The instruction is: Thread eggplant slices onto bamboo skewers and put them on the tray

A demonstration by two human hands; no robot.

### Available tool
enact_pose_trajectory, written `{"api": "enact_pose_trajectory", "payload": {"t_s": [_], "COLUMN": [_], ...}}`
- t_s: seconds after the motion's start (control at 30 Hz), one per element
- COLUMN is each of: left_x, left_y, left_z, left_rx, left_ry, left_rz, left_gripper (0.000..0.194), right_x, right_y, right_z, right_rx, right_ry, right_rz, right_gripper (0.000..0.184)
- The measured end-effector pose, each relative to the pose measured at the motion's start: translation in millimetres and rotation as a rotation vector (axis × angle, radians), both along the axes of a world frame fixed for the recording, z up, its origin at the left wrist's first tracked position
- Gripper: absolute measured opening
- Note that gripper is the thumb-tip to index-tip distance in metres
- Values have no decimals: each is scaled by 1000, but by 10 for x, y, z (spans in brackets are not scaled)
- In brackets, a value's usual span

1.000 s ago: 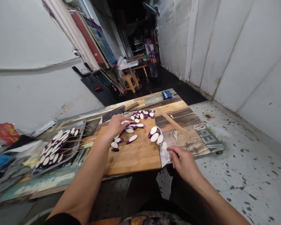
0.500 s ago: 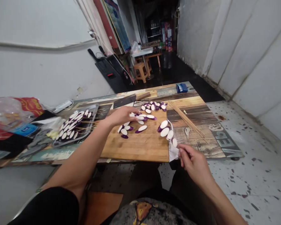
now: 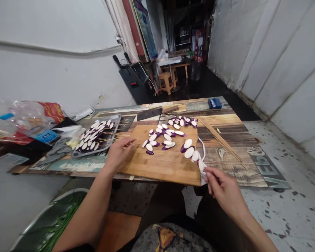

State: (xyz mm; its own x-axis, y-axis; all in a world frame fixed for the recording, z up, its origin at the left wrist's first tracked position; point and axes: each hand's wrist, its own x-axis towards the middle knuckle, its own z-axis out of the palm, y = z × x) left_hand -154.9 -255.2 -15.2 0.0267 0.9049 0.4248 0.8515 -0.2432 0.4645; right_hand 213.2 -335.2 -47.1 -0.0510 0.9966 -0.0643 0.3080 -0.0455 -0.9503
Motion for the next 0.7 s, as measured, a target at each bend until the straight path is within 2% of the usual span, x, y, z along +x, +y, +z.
{"api": "enact_pose_trajectory", "payload": {"t_s": [0.17, 0.3, 0.43, 0.57, 0.63, 0.7], "left_x": [84, 150, 196, 395, 535, 672], "left_y": [114, 187, 176, 76, 11, -47], "left_z": [-35, -121, -157, -16, 91, 188], "left_rx": [-119, -219, -199, -212, -273, -374], "left_ry": [102, -47, -406, -962, -1249, -1434], "left_rz": [-61, 14, 85, 137, 75, -10], "left_gripper": [27, 23, 22, 26, 28, 27], "right_x": [-93, -236, -411, -545, -572, -572], "right_y": [-31, -70, -108, -132, -142, -150], "right_z": [48, 117, 186, 254, 282, 298], "right_rx": [-8, -29, -103, -177, -131, 12], "right_ry": [6, 68, 196, 280, 224, 96], "right_rz": [9, 48, 157, 294, 298, 257], "right_gripper": [38, 39, 34, 33, 32, 28]}}
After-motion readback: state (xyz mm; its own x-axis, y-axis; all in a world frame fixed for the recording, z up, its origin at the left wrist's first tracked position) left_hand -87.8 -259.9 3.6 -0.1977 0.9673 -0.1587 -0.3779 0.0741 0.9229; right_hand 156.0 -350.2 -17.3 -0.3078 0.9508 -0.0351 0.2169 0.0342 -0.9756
